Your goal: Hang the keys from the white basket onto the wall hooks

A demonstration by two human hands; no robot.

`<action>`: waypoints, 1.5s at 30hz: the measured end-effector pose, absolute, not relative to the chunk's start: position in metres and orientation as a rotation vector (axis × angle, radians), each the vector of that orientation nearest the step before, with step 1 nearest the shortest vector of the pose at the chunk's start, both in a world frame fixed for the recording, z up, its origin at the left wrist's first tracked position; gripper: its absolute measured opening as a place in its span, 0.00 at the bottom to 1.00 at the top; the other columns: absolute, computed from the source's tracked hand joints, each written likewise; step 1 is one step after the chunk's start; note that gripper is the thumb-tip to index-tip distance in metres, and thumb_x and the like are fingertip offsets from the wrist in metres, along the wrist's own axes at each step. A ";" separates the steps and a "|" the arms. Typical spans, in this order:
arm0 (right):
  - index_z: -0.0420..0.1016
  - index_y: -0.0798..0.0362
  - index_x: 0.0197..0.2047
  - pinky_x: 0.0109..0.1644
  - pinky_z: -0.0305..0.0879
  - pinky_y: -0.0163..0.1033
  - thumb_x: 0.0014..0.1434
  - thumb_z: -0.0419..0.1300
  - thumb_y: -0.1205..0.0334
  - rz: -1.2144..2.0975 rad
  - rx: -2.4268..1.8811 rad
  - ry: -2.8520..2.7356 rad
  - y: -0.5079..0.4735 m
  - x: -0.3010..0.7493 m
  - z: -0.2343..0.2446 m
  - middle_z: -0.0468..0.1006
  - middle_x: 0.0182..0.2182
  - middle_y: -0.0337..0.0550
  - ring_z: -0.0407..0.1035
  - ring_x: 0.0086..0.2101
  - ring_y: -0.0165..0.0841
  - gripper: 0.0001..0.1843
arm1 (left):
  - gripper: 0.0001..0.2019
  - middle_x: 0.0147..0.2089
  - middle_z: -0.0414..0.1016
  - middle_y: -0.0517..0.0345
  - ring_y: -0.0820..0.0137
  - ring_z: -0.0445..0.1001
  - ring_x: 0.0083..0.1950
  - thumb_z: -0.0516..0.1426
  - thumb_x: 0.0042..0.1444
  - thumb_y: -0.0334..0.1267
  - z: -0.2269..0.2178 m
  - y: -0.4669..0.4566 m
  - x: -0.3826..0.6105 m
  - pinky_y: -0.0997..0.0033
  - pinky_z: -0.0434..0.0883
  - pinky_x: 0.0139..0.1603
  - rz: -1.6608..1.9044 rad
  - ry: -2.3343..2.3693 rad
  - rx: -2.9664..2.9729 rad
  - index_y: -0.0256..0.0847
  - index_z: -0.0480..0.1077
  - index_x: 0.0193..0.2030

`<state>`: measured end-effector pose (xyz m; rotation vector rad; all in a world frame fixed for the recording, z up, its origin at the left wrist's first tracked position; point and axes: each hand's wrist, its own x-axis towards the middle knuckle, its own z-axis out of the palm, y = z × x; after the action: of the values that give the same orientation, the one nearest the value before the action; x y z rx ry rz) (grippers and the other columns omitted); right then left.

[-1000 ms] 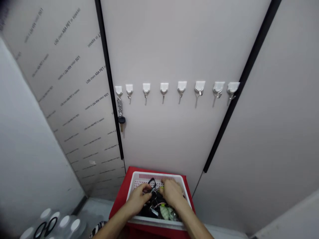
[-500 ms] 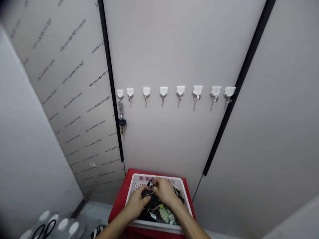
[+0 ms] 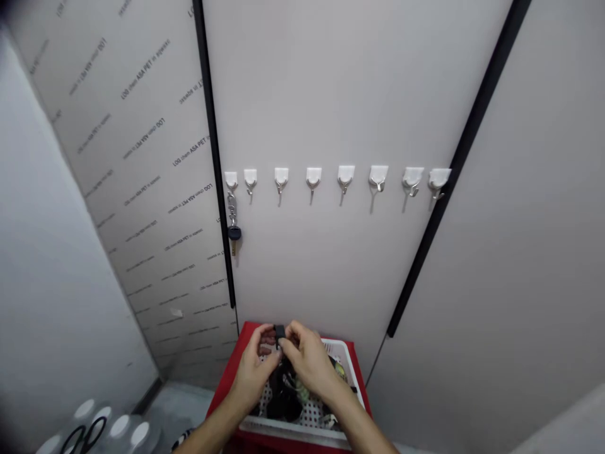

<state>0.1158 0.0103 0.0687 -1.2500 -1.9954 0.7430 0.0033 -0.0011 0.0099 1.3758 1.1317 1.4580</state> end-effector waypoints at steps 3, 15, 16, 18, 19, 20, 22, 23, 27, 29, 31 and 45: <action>0.53 0.54 0.21 0.25 0.50 0.29 0.46 0.47 0.59 0.885 -1.100 -1.835 0.014 0.114 0.078 0.54 0.18 0.33 0.51 0.21 0.24 0.08 | 0.20 0.43 0.62 0.53 0.71 0.61 0.42 0.53 0.40 0.31 0.022 0.004 0.003 0.72 0.58 0.43 1.522 1.186 1.361 0.38 0.55 0.43; 0.54 0.55 0.23 0.24 0.52 0.29 0.43 0.52 0.54 1.228 -0.850 -1.513 0.024 0.112 0.112 0.57 0.17 0.31 0.52 0.19 0.21 0.13 | 0.10 0.25 0.64 0.62 0.78 0.62 0.27 0.56 0.36 0.37 0.089 0.007 -0.011 0.77 0.59 0.30 1.277 0.796 1.169 0.35 0.62 0.27; 0.54 0.55 0.23 0.23 0.52 0.29 0.42 0.53 0.54 1.209 -0.853 -1.516 0.025 0.111 0.116 0.58 0.17 0.31 0.52 0.19 0.21 0.14 | 0.09 0.24 0.64 0.62 0.78 0.62 0.27 0.56 0.36 0.37 0.093 0.008 -0.012 0.78 0.59 0.30 1.299 0.804 1.179 0.35 0.61 0.25; 0.55 0.55 0.23 0.23 0.52 0.29 0.42 0.53 0.54 1.179 -0.871 -1.527 0.027 0.110 0.123 0.58 0.16 0.31 0.53 0.18 0.21 0.14 | 0.09 0.22 0.63 0.63 0.78 0.62 0.26 0.55 0.36 0.37 0.100 0.009 -0.015 0.78 0.58 0.30 1.315 0.827 1.207 0.35 0.59 0.23; 0.55 0.55 0.23 0.23 0.52 0.29 0.41 0.53 0.54 1.167 -0.879 -1.533 0.027 0.110 0.126 0.58 0.16 0.31 0.53 0.18 0.21 0.14 | 0.09 0.22 0.63 0.63 0.78 0.62 0.26 0.54 0.37 0.38 0.102 0.009 -0.016 0.78 0.58 0.29 1.313 0.832 1.216 0.35 0.59 0.22; 0.55 0.55 0.23 0.23 0.52 0.29 0.41 0.53 0.54 1.154 -0.884 -1.543 0.028 0.109 0.128 0.58 0.16 0.31 0.53 0.18 0.21 0.14 | 0.09 0.21 0.63 0.63 0.78 0.61 0.25 0.54 0.38 0.38 0.104 0.010 -0.017 0.78 0.58 0.29 1.306 0.832 1.221 0.36 0.58 0.22; 0.56 0.55 0.23 0.23 0.52 0.29 0.41 0.53 0.54 1.126 -0.883 -1.570 0.028 0.107 0.133 0.59 0.16 0.31 0.53 0.18 0.21 0.13 | 0.09 0.21 0.62 0.63 0.79 0.61 0.24 0.53 0.38 0.39 0.107 0.010 -0.018 0.78 0.58 0.27 1.300 0.816 1.219 0.36 0.58 0.23; 0.56 0.56 0.23 0.23 0.52 0.29 0.41 0.53 0.54 1.110 -0.881 -1.585 0.027 0.106 0.136 0.59 0.16 0.31 0.53 0.18 0.21 0.13 | 0.09 0.21 0.61 0.64 0.80 0.60 0.23 0.53 0.38 0.39 0.109 0.009 -0.018 0.79 0.58 0.27 1.297 0.809 1.220 0.36 0.57 0.23; 0.59 0.56 0.23 0.23 0.53 0.29 0.40 0.54 0.56 1.020 -0.866 -1.629 0.027 0.102 0.151 0.59 0.16 0.32 0.54 0.18 0.21 0.12 | 0.10 0.18 0.57 0.67 0.82 0.56 0.20 0.55 0.36 0.38 0.122 0.009 -0.021 0.80 0.56 0.23 1.274 0.789 1.285 0.35 0.59 0.23; 0.60 0.57 0.23 0.24 0.53 0.30 0.40 0.54 0.57 0.980 -0.855 -1.636 0.028 0.098 0.160 0.60 0.15 0.32 0.55 0.18 0.21 0.11 | 0.09 0.18 0.57 0.67 0.82 0.56 0.20 0.55 0.35 0.37 0.133 0.011 -0.026 0.80 0.55 0.23 1.306 0.800 1.319 0.35 0.60 0.24; 0.60 0.57 0.23 0.24 0.54 0.30 0.39 0.55 0.58 0.964 -0.835 -1.632 0.031 0.094 0.170 0.62 0.15 0.33 0.56 0.19 0.21 0.10 | 0.08 0.18 0.58 0.67 0.82 0.56 0.20 0.55 0.36 0.35 0.144 0.016 -0.033 0.81 0.55 0.23 1.384 0.830 1.323 0.35 0.61 0.23; 0.61 0.57 0.23 0.22 0.54 0.29 0.40 0.54 0.59 0.891 -0.821 -1.664 0.022 0.089 0.204 0.63 0.16 0.33 0.56 0.18 0.21 0.09 | 0.03 0.19 0.66 0.63 0.83 0.59 0.18 0.51 0.41 0.31 0.186 0.009 -0.048 0.81 0.56 0.21 1.505 0.816 1.364 0.35 0.60 0.25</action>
<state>0.0887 0.0218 0.2036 -0.8210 -1.6643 0.8910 -0.0479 0.0091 0.1858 1.3640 0.8155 1.5047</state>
